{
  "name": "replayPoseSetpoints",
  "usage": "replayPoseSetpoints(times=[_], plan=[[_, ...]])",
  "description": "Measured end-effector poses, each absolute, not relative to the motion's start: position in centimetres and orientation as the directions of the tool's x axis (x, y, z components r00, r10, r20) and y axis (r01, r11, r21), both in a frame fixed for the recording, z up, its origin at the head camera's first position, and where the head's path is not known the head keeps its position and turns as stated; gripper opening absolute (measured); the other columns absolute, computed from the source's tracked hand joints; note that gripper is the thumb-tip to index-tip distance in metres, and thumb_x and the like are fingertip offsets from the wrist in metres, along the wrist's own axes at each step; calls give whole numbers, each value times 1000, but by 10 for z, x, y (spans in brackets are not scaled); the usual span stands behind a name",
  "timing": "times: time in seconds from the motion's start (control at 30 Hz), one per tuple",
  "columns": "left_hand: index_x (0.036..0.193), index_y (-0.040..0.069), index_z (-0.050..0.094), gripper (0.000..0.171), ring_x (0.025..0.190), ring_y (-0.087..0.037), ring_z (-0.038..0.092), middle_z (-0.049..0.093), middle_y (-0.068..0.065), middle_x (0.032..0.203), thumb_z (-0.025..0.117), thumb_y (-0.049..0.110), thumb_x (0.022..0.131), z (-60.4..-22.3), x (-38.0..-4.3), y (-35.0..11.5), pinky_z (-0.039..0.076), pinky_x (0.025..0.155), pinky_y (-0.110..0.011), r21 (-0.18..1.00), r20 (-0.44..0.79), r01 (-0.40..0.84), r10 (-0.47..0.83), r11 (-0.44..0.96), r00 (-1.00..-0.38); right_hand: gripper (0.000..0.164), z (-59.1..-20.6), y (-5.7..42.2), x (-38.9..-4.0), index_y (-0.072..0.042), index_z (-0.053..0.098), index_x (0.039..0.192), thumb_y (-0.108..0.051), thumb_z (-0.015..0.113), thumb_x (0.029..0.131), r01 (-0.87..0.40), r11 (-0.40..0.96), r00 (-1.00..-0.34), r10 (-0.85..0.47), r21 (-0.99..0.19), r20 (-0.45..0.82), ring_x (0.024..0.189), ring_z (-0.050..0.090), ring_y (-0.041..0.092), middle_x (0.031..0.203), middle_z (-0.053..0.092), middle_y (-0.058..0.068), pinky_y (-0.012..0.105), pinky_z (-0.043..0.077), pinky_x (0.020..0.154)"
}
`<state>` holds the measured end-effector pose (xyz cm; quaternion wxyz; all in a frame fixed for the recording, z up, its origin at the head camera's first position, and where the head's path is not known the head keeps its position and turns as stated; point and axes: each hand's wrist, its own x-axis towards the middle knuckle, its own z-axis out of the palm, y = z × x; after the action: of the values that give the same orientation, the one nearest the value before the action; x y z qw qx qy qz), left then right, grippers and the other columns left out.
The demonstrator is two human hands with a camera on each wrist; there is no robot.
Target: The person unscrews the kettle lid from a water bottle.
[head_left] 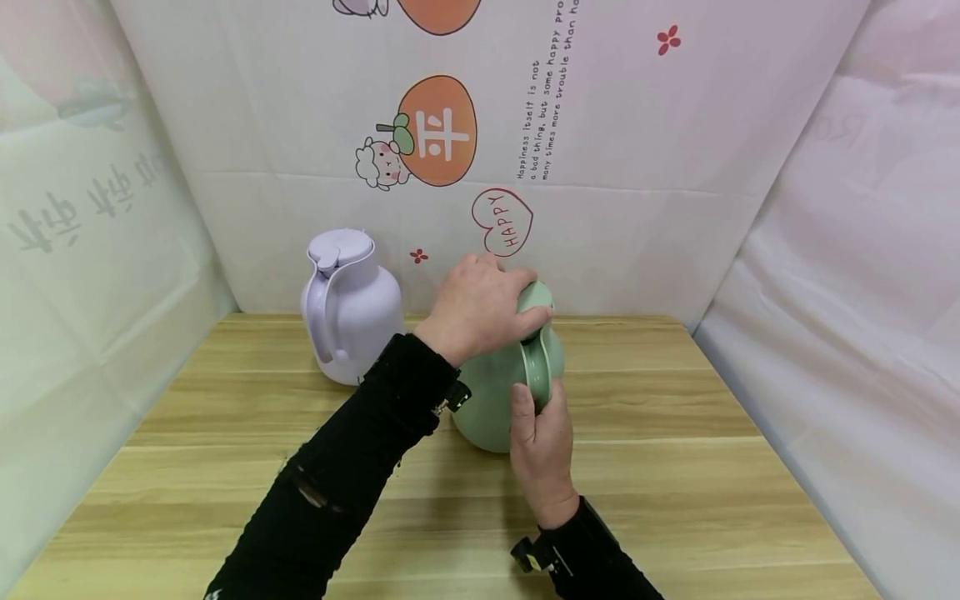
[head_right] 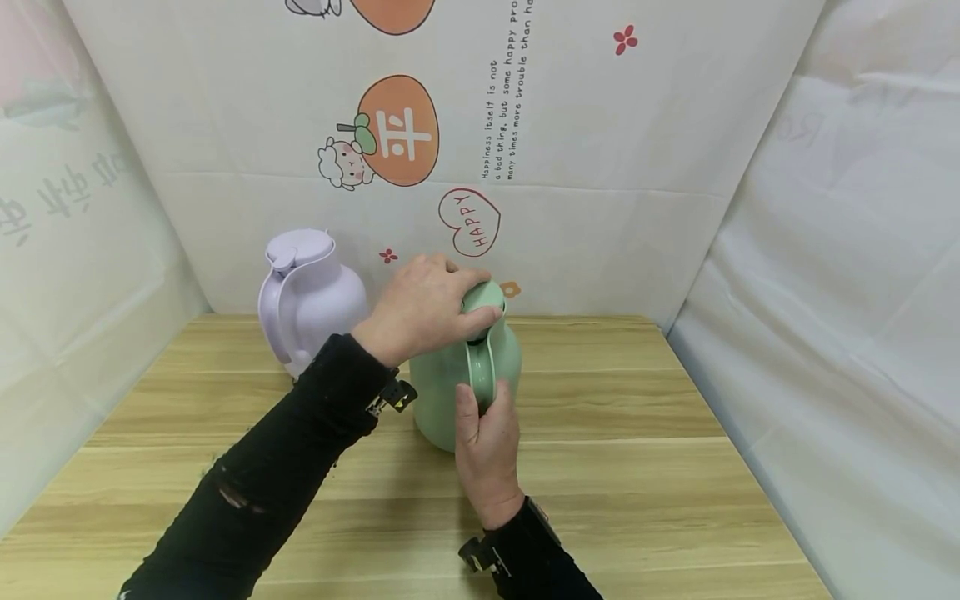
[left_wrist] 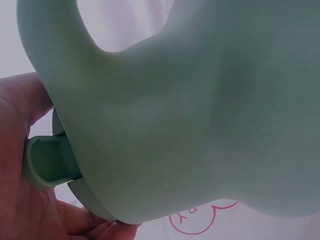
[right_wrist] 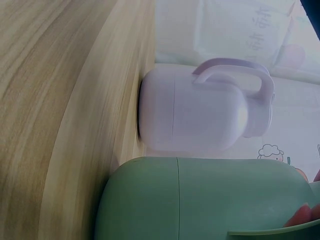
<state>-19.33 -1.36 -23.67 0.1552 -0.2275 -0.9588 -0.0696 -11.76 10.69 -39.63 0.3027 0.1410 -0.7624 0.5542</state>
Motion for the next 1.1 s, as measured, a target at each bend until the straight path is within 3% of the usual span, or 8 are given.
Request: replayPoseSetpoints(times=[0.4,0.83,1.1], plan=[[130,24,67,58,112,-28,57,68,-7,110,50,69,98,-232,-182,-2,49,91,-41,39,271,342,320,939,-908,27,-395,107,-117,2,54,127,-19,52,109,-545,355,-776,128,-759,617,60,53,10,76,54,2,29,49,60],[139,26,63,64,115,-30,57,67,-9,123,39,72,101,-230,-179,-4,51,91,-43,6,248,321,310,947,-918,29,-393,106,-116,0,52,130,-21,51,110,-542,352,-781,124,-763,612,61,53,11,77,54,2,30,49,60],[138,25,64,61,108,-32,55,66,-12,118,36,67,103,-230,-178,-9,52,86,-45,44,248,314,294,948,-923,28,-394,106,-116,0,52,128,-21,50,110,-540,340,-788,118,-770,604,59,52,12,77,53,2,31,49,59]])
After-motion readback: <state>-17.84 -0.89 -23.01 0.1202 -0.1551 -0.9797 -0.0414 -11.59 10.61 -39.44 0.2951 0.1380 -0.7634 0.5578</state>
